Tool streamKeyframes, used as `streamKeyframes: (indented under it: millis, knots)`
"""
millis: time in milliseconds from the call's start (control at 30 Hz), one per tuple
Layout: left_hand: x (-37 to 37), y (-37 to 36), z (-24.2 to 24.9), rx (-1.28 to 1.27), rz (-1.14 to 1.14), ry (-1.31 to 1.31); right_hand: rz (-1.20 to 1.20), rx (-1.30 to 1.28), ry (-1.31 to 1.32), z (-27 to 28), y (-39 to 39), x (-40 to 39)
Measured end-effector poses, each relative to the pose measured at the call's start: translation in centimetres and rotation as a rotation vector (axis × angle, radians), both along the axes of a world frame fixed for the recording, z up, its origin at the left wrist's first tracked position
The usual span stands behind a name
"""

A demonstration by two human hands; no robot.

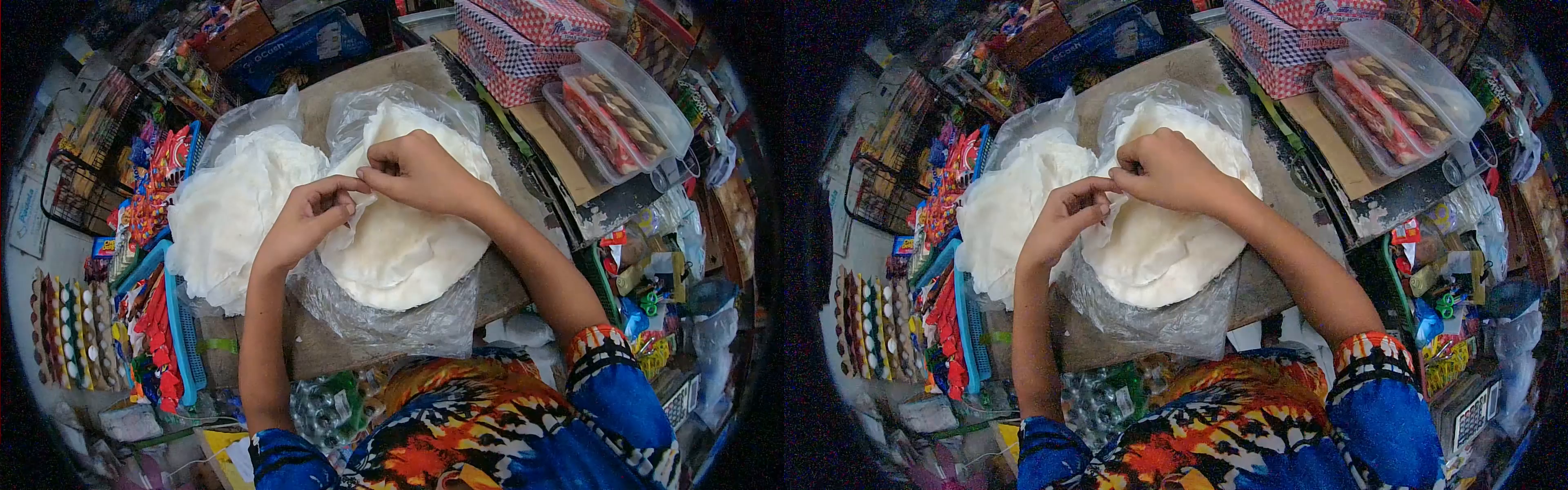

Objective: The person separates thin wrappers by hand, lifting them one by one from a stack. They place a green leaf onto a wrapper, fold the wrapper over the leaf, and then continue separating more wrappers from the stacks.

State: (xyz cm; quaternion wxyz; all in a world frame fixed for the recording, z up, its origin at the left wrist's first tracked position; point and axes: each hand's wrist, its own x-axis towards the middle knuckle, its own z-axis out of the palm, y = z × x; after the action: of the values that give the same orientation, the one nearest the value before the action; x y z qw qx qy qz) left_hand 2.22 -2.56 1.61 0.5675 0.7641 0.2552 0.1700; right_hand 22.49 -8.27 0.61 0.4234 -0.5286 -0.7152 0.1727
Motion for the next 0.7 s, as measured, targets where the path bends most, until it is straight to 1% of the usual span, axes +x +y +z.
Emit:
streamKeyframes:
  millis: [533,633,700]
  knots:
    - [-0.01,-0.08,0.16,-0.013,0.015,0.015,0.009,-0.006,-0.002,-0.44,0.13,-0.04]
    - [-0.11,0.07,-0.05,-0.001,0.0,0.014,0.028,0.05,-0.027,-0.53,0.19,-0.03]
    - [-0.06,0.01,-0.07,-0.011,0.014,0.008,0.005,-0.02,-0.006,-0.24,0.02,-0.09]
